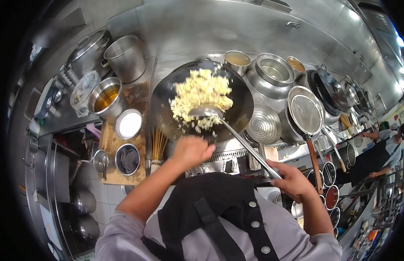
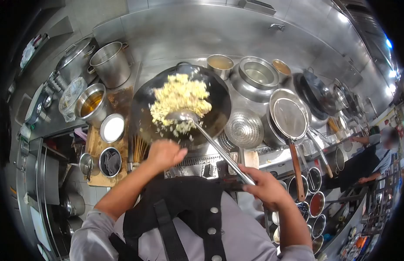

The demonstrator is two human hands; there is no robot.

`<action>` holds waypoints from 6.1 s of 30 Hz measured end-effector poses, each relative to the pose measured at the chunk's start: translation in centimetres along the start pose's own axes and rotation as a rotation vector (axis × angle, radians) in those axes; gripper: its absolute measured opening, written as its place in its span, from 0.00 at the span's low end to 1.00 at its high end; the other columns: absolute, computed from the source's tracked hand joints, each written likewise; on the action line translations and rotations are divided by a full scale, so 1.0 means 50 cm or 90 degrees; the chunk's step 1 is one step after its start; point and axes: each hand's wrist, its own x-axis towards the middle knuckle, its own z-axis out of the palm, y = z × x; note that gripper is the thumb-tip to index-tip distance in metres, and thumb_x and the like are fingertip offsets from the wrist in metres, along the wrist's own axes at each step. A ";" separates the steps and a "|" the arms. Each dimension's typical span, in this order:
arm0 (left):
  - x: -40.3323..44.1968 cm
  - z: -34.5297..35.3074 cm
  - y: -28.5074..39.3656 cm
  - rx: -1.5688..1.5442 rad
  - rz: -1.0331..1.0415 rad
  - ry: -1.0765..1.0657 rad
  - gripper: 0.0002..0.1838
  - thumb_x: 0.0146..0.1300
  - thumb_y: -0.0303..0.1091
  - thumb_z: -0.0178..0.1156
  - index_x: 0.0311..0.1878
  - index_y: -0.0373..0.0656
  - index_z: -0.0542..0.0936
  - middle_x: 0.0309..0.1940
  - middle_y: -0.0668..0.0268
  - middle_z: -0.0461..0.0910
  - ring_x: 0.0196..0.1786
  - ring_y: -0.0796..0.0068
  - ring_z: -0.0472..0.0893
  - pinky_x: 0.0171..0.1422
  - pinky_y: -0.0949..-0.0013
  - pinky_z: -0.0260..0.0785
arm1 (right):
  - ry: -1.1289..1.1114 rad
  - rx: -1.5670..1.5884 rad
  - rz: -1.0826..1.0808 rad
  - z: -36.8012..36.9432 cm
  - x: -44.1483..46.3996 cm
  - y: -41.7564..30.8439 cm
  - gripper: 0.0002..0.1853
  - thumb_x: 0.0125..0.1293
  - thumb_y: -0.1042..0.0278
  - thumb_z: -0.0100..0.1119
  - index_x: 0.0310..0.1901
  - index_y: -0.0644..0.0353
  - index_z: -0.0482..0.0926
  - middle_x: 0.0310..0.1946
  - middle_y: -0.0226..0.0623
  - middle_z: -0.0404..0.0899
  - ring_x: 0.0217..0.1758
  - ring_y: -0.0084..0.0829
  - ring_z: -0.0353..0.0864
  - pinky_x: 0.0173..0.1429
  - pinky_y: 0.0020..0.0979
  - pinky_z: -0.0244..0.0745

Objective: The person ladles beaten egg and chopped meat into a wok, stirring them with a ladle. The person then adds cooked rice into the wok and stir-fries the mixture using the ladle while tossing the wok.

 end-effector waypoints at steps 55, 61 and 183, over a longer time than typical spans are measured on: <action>0.092 0.136 -0.124 -0.063 -0.003 0.266 0.19 0.64 0.44 0.70 0.26 0.43 0.76 0.28 0.61 0.75 0.35 0.55 0.75 0.44 0.53 0.69 | -0.283 0.808 -0.009 0.078 0.221 -0.051 0.29 0.75 0.70 0.59 0.75 0.48 0.65 0.25 0.30 0.72 0.19 0.23 0.70 0.23 0.26 0.68; 0.092 0.132 -0.123 -0.069 -0.009 0.245 0.18 0.64 0.44 0.70 0.26 0.43 0.77 0.27 0.62 0.74 0.35 0.55 0.75 0.43 0.53 0.69 | 0.086 0.239 -0.130 0.128 0.385 -0.007 0.25 0.78 0.64 0.56 0.73 0.42 0.66 0.26 0.31 0.71 0.17 0.21 0.66 0.20 0.26 0.63; 0.096 0.149 -0.137 -0.036 -0.051 0.174 0.19 0.69 0.48 0.64 0.26 0.45 0.81 0.28 0.63 0.81 0.38 0.55 0.80 0.49 0.51 0.71 | 0.088 0.167 -0.142 0.202 0.396 -0.096 0.28 0.76 0.67 0.57 0.75 0.46 0.65 0.24 0.30 0.73 0.19 0.21 0.70 0.22 0.27 0.68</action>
